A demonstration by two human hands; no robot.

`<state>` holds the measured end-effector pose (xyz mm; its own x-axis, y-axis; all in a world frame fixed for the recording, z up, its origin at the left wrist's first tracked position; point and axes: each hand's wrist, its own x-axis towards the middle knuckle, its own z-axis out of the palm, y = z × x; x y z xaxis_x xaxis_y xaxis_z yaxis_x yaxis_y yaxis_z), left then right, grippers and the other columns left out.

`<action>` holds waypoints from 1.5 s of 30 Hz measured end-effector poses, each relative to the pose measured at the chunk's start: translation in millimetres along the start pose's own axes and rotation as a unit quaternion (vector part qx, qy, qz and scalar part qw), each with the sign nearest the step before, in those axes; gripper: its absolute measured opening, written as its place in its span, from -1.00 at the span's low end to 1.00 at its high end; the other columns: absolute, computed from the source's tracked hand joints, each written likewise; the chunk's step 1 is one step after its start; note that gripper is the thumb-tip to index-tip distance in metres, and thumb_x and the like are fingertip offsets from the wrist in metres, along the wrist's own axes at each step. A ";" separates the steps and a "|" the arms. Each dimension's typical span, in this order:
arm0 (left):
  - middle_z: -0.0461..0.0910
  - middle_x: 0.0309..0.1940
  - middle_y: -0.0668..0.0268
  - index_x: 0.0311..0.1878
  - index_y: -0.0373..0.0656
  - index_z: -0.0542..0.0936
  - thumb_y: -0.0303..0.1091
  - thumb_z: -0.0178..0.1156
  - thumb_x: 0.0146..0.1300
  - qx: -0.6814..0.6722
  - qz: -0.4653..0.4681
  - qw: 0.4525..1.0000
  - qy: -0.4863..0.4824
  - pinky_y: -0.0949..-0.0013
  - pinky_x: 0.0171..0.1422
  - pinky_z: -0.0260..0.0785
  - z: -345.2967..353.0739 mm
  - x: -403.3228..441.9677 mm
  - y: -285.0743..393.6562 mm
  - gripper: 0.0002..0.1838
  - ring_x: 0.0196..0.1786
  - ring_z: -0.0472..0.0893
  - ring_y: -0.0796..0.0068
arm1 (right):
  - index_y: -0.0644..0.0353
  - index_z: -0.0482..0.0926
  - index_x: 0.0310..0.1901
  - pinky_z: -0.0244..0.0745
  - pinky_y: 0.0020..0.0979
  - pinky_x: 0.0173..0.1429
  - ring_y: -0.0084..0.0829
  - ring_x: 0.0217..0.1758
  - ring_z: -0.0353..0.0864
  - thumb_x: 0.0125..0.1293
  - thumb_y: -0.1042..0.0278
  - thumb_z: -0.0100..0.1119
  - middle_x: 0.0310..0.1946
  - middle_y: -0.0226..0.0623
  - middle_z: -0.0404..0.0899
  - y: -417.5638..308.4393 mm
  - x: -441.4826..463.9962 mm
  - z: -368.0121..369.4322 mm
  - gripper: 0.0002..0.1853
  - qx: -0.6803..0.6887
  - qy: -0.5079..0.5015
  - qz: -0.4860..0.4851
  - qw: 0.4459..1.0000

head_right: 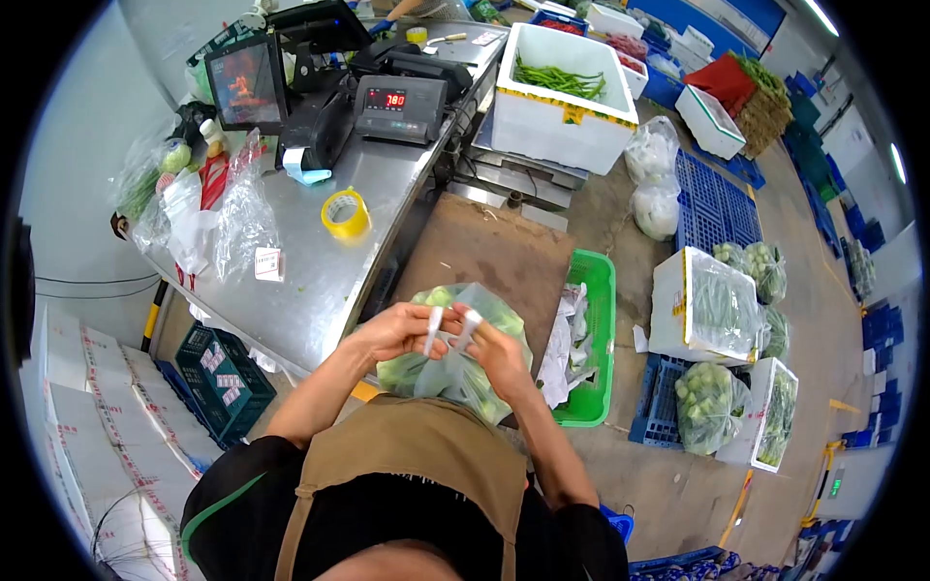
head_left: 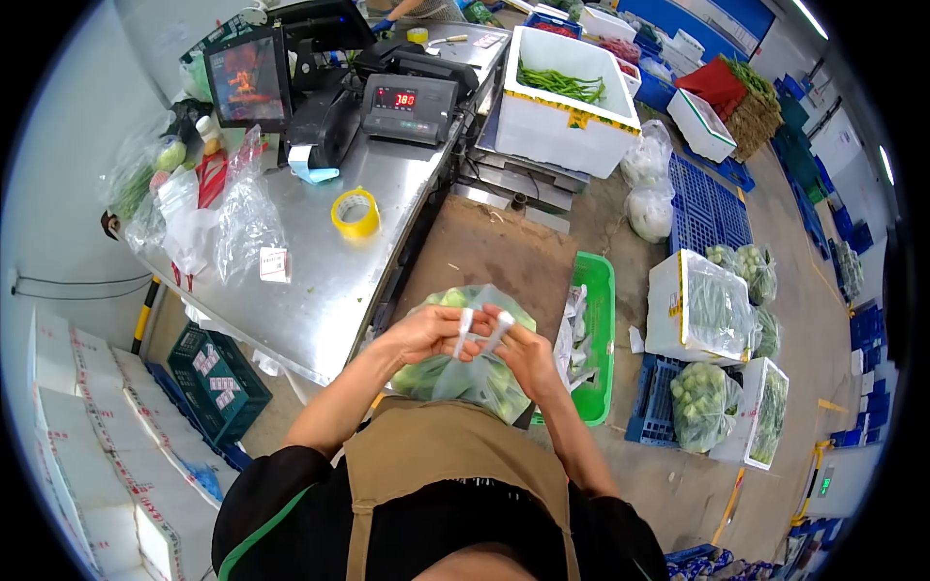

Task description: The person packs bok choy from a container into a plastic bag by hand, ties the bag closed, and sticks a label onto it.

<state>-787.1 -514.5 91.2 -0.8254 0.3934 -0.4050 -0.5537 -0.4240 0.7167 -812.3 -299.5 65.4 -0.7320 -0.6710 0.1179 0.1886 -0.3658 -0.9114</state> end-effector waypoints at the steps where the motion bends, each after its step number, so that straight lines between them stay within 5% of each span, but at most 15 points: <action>1: 0.58 -0.04 0.15 0.14 -0.34 0.47 -0.36 0.10 0.35 0.022 -0.006 1.000 0.008 0.31 -0.03 0.57 -0.6 3.0 -7.9 -0.64 -0.17 0.66 0.37 | 0.37 0.22 0.32 0.21 -0.12 0.38 -0.17 0.42 0.16 0.31 -0.27 -0.06 0.37 -0.10 0.15 4.6 9.0 3.5 -0.17 -0.087 -0.004 -0.003 0.996; 4: 0.59 -0.07 0.20 0.13 -0.32 0.49 -0.34 0.13 0.34 0.025 0.010 1.000 0.011 0.31 0.00 0.57 -3.7 2.7 -14.3 -0.64 -0.17 0.65 0.39 | 0.37 0.20 0.34 0.25 -0.28 0.33 -0.33 0.34 0.26 0.31 -0.24 -0.02 0.33 -0.12 0.22 1.5 28.2 2.6 -0.18 -0.147 -0.016 0.050 0.988; 5: 0.62 -0.26 0.29 0.08 -0.29 0.54 -0.36 0.21 0.28 0.028 0.028 0.999 0.038 0.45 -0.19 0.52 3.6 2.6 -20.1 -0.66 -0.30 0.61 0.52 | 0.37 0.20 0.34 0.28 -0.33 0.30 -0.38 0.30 0.31 0.32 -0.22 -0.01 0.30 -0.12 0.27 1.0 32.5 1.6 -0.19 -0.134 -0.021 0.080 0.988; 9: 0.48 -0.59 0.37 -0.21 -0.26 0.64 -0.41 0.24 0.01 0.434 0.066 0.890 0.120 0.53 -0.41 0.17 -3.6 2.7 -3.7 -0.76 -0.50 0.36 0.69 | 0.31 0.42 0.15 0.29 -0.58 -0.12 -0.61 -0.23 0.39 0.38 0.14 0.07 -0.34 -0.42 0.53 16.4 38.1 -3.1 -0.55 -0.074 0.001 -0.003 0.997; 12: 0.53 -0.55 0.29 -0.30 -0.21 0.65 -0.44 0.22 -0.07 0.491 0.140 0.830 0.224 0.50 -0.34 0.28 -9.0 5.8 0.5 -0.79 -0.47 0.43 0.63 | 0.32 0.56 -0.10 0.20 -0.62 -0.28 -0.67 -0.36 0.30 0.35 0.13 0.11 -0.41 -0.48 0.45 23.0 24.9 -15.3 -0.64 -0.095 0.057 0.136 0.984; 13: 0.55 -0.56 0.27 -0.29 -0.18 0.65 -0.42 0.21 -0.07 0.450 0.154 0.834 0.280 0.44 -0.33 0.32 -26.0 17.2 -3.7 -0.78 -0.47 0.48 0.54 | 0.27 0.55 -0.42 0.12 -0.58 -0.38 -0.69 -0.44 0.22 0.34 0.18 0.12 -0.54 -0.56 0.33 31.0 13.7 -22.0 -0.69 -0.131 0.083 0.158 0.975; 15: 0.60 -0.57 0.22 -0.27 -0.12 0.66 -0.39 0.20 -0.07 0.363 0.182 0.829 0.384 0.32 -0.30 0.41 -82.1 60.0 -30.3 -0.77 -0.48 0.58 0.35 | 0.25 0.43 -0.58 0.12 -0.53 -0.40 -0.64 -0.47 0.22 0.28 0.27 0.17 -0.63 -0.52 0.26 50.4 -15.1 -19.0 -0.67 -0.168 0.081 0.194 0.963; 18: 0.66 -0.46 0.19 -0.28 -0.07 0.67 -0.41 0.17 -0.10 0.385 0.109 0.744 0.536 0.27 -0.12 0.48 -110.0 111.3 -58.4 -0.75 -0.29 0.66 0.22 | 0.28 0.32 -0.62 0.10 -0.47 -0.42 -0.55 -0.52 0.21 0.20 0.36 0.24 -0.70 -0.42 0.18 44.5 -46.4 7.2 -0.65 -0.322 -0.057 0.085 0.941; 21: 0.68 -0.34 0.17 -0.29 -0.04 0.68 -0.41 0.17 -0.12 0.415 0.081 0.713 0.559 0.20 -0.02 0.48 -114.8 152.6 -83.9 -0.74 -0.17 0.65 0.14 | 0.32 0.29 -0.63 0.09 -0.43 -0.43 -0.44 -0.56 0.17 0.13 0.44 0.26 -0.69 -0.32 0.15 42.4 -53.1 12.6 -0.66 -0.361 -0.064 -0.029 0.930; 27: 0.67 -0.34 0.16 -0.37 -0.07 0.68 -0.35 0.20 -0.18 0.289 0.223 0.811 0.457 0.18 -0.09 0.50 -47.6 162.5 11.9 -0.78 -0.24 0.66 0.17 | 0.37 0.27 -0.67 0.09 -0.40 -0.43 -0.43 -0.55 0.20 0.03 0.62 0.11 -0.70 -0.30 0.18 -30.9 -15.0 2.5 -0.76 -0.367 0.033 -0.092 0.925; 28: 0.67 -0.35 0.18 -0.36 -0.04 0.69 -0.36 0.19 -0.17 0.362 0.277 0.748 0.483 0.17 -0.07 0.50 -44.3 168.9 16.0 -0.78 -0.22 0.65 0.16 | 0.38 0.28 -0.66 0.09 -0.40 -0.43 -0.45 -0.54 0.21 0.02 0.64 0.08 -0.70 -0.31 0.20 -35.0 -8.3 -1.8 -0.79 -0.369 0.035 -0.103 0.923; 30: 0.67 -0.34 0.18 -0.38 -0.01 0.69 -0.41 0.14 -0.13 0.319 0.245 0.761 0.509 0.15 -0.04 0.49 -35.0 164.9 27.8 -0.79 -0.19 0.64 0.15 | 0.41 0.32 -0.66 0.11 -0.43 -0.43 -0.46 -0.53 0.25 0.00 0.65 0.06 -0.71 -0.30 0.22 -42.4 -4.9 7.8 -0.83 -0.364 0.059 -0.101 0.924; 39: 0.67 -0.27 0.13 -0.09 -0.27 0.62 -0.24 0.36 -0.12 0.409 0.264 0.829 0.276 0.34 -0.08 0.48 -156.7 17.2 38.9 -0.53 -0.21 0.65 0.33 | 0.40 0.46 -0.10 0.32 -0.21 0.11 0.03 -0.02 0.43 0.06 0.52 0.27 -0.10 0.07 0.45 -0.6 4.6 8.4 -0.66 -0.592 -0.030 -0.013 0.806; 42: 0.65 -0.29 0.08 -0.10 -0.20 0.64 -0.30 0.24 0.02 0.394 0.298 0.656 0.571 0.27 -0.09 0.47 -258.7 -36.5 26.0 -0.66 -0.22 0.64 0.19 | 0.44 0.45 0.02 0.29 -0.18 0.20 0.04 0.08 0.42 0.12 0.54 0.23 -0.01 0.10 0.45 -3.4 8.8 14.7 -0.60 -0.584 0.137 -0.023 0.800; 45: 0.63 -0.14 0.01 -0.05 -0.19 0.62 -0.22 0.24 0.04 0.350 0.205 0.532 0.743 0.20 0.03 0.44 -358.9 -96.2 20.5 -0.60 -0.07 0.63 0.13 | 0.44 0.44 0.06 0.36 -0.22 0.14 -0.01 0.06 0.48 0.15 0.59 0.16 0.02 0.09 0.46 -16.2 22.4 35.1 -0.60 -0.637 0.142 -0.083 0.753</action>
<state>-758.6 -853.8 -59.0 -0.3242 -0.9159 0.2368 -0.5464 0.3856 0.7435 -808.8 -331.2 96.7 -0.8212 -0.4529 0.3471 -0.5692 0.6077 -0.5539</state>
